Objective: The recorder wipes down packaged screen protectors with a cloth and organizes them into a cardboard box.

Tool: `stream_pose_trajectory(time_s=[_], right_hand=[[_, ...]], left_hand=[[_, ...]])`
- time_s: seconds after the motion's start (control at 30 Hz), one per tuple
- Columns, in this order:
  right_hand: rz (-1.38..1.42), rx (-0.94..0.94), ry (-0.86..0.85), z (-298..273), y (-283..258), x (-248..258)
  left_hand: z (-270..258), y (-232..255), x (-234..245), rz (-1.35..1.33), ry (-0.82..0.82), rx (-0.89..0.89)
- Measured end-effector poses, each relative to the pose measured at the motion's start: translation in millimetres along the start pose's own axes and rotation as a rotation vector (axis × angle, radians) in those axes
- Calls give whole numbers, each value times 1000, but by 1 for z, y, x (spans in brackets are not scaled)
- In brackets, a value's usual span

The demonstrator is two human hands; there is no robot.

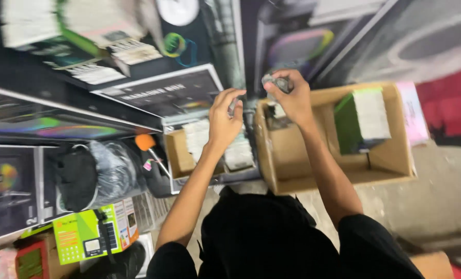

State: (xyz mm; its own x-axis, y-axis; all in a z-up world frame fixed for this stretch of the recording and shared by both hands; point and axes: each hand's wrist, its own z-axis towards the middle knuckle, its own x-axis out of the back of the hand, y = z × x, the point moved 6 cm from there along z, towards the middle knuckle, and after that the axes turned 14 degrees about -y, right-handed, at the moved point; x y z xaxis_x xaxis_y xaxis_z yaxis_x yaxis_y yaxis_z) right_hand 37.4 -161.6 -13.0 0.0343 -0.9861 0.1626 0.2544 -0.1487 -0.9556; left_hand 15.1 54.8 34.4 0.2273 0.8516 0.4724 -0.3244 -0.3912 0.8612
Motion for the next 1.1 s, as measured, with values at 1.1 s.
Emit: stream_pose_trajectory(time_s=[1.1], right_hand=[[58,-278,-331,-188,182,89]], left_hand=[[-60,-86,-259,57,-374,510]])
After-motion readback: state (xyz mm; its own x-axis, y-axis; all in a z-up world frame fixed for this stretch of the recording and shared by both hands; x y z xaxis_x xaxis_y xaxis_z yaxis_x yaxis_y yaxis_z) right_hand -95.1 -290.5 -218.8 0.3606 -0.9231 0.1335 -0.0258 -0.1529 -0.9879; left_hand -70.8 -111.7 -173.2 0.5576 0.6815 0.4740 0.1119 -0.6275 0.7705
